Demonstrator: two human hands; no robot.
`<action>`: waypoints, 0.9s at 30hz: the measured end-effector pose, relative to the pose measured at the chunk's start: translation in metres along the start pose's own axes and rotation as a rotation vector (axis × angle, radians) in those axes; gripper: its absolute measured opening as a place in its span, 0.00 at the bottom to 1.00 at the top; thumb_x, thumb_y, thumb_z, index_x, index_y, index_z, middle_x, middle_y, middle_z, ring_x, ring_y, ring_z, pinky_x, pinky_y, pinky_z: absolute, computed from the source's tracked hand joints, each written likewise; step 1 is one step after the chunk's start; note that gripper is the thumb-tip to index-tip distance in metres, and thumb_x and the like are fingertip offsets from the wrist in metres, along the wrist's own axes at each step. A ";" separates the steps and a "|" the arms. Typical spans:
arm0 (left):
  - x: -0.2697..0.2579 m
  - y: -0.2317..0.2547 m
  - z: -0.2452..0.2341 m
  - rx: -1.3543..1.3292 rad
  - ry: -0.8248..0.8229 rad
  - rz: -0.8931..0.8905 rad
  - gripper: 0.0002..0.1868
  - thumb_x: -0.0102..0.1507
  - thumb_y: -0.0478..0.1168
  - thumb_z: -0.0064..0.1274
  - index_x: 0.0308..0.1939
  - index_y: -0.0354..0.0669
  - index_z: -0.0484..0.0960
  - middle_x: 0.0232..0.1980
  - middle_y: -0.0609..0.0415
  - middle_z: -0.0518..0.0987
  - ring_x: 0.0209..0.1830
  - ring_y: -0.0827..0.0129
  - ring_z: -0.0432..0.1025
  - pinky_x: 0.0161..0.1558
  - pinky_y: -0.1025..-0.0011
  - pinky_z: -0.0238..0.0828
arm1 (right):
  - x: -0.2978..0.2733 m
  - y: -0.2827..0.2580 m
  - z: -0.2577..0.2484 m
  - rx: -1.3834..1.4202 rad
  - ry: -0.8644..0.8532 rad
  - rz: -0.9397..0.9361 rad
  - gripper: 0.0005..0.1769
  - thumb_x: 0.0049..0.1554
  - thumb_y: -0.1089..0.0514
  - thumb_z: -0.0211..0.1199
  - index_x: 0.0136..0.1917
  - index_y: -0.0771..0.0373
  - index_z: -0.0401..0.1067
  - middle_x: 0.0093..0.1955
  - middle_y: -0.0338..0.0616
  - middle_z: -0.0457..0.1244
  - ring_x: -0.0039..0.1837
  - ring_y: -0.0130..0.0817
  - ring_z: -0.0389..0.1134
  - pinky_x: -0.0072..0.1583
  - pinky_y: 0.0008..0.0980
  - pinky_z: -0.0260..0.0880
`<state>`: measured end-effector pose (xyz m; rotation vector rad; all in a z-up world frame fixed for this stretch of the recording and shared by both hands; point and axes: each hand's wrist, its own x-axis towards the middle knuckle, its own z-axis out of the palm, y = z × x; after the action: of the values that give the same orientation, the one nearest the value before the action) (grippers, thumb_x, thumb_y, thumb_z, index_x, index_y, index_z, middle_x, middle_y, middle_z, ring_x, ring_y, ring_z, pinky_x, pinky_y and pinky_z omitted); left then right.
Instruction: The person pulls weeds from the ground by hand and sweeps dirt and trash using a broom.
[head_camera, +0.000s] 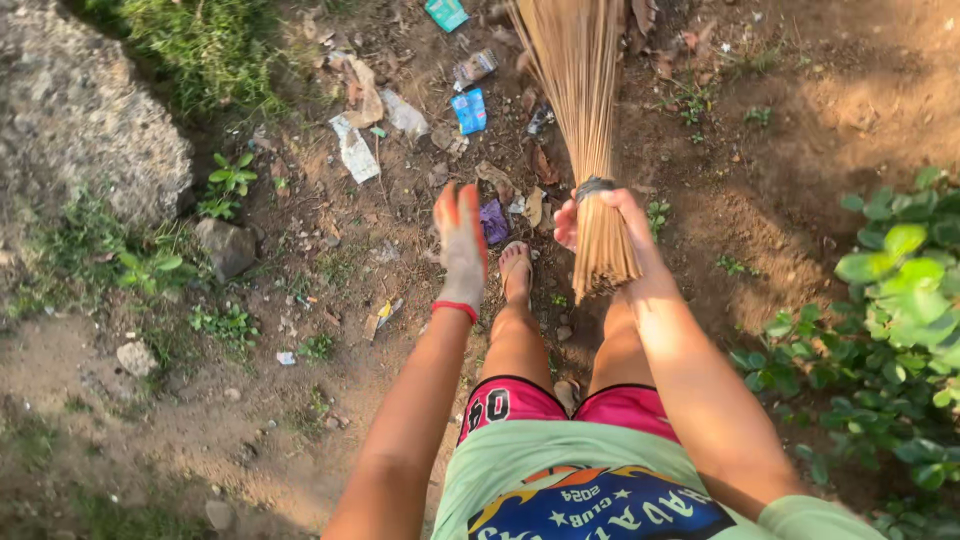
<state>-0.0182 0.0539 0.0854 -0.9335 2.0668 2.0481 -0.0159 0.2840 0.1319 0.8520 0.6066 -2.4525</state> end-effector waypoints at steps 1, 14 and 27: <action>-0.016 0.018 0.008 0.145 0.008 0.092 0.36 0.70 0.59 0.44 0.74 0.38 0.63 0.76 0.40 0.61 0.75 0.52 0.58 0.75 0.61 0.53 | 0.006 -0.007 0.002 -0.160 0.037 0.041 0.25 0.55 0.50 0.55 0.58 0.71 0.66 0.46 0.53 0.67 0.47 0.45 0.71 0.51 0.43 0.77; -0.126 0.083 0.147 0.543 0.079 0.207 0.32 0.68 0.59 0.44 0.74 0.55 0.69 0.78 0.41 0.64 0.74 0.44 0.58 0.72 0.53 0.53 | -0.012 -0.036 -0.019 -0.383 0.138 0.342 0.33 0.58 0.35 0.55 0.68 0.57 0.70 0.62 0.43 0.70 0.62 0.37 0.71 0.63 0.37 0.71; -0.189 0.117 0.191 0.643 0.414 0.360 0.38 0.66 0.61 0.51 0.77 0.54 0.65 0.79 0.43 0.60 0.80 0.46 0.55 0.77 0.48 0.47 | 0.021 -0.065 -0.081 -0.439 -0.152 0.667 0.27 0.64 0.41 0.51 0.68 0.59 0.66 0.58 0.50 0.68 0.56 0.45 0.71 0.60 0.45 0.74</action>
<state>0.0130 0.2890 0.2576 -0.9579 3.0192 1.1770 -0.0304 0.3734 0.0764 0.5609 0.6418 -1.6778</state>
